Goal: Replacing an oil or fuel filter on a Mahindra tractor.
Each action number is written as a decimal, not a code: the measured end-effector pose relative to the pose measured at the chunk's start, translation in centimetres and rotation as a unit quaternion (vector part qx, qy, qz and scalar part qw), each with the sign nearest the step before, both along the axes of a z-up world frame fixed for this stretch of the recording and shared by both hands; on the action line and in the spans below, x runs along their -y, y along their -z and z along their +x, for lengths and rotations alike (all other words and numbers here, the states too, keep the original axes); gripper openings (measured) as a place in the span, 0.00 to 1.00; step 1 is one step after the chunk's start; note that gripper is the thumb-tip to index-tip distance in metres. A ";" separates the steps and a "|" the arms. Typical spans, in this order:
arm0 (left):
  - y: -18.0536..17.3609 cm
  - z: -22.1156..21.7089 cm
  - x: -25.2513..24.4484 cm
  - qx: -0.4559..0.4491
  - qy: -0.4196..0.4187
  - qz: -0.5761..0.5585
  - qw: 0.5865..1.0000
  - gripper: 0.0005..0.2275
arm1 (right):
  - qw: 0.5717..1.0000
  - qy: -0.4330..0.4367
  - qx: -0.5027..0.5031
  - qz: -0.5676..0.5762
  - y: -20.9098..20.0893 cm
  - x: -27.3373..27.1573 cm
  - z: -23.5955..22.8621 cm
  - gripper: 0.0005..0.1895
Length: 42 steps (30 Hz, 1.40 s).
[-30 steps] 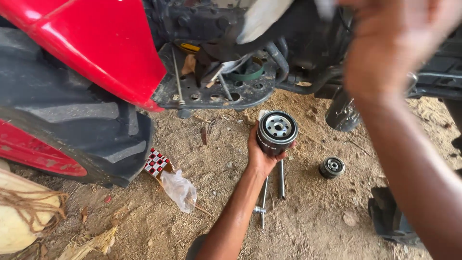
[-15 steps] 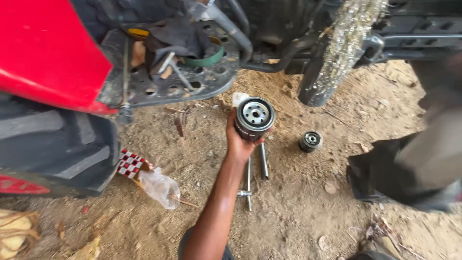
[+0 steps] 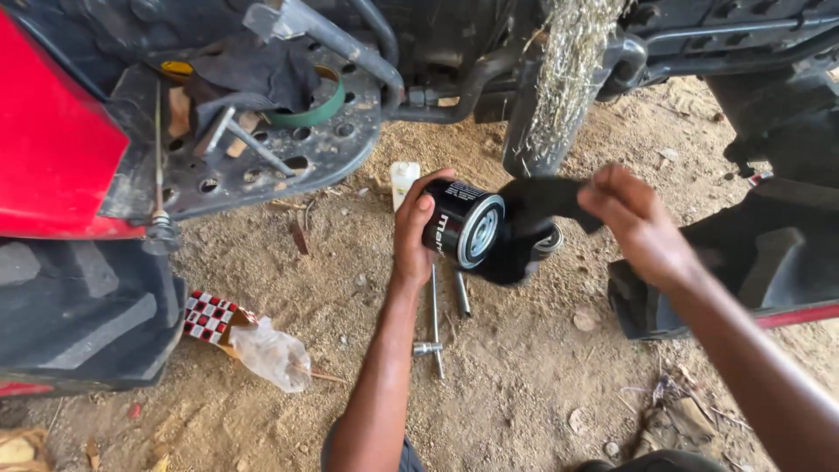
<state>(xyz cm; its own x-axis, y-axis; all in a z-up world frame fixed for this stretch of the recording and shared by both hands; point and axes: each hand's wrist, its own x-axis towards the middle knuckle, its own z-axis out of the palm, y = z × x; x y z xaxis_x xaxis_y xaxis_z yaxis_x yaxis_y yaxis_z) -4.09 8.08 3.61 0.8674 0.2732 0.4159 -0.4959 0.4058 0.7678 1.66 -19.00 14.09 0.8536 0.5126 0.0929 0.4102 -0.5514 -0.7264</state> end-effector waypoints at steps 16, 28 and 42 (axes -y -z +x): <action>4.8 2.1 3.3 -0.163 0.235 -0.311 0.907 0.22 | 0.992 -0.016 -0.037 0.122 -2.0 -5.6 -0.1 0.16; 1.9 1.3 2.0 -0.054 0.293 -0.392 0.870 0.30 | 0.981 0.018 -0.070 0.180 -1.3 0.1 0.8 0.12; 0.0 0.8 2.9 -0.103 0.216 -0.260 0.935 0.30 | 0.993 0.021 0.035 0.114 -2.3 -4.0 -0.7 0.07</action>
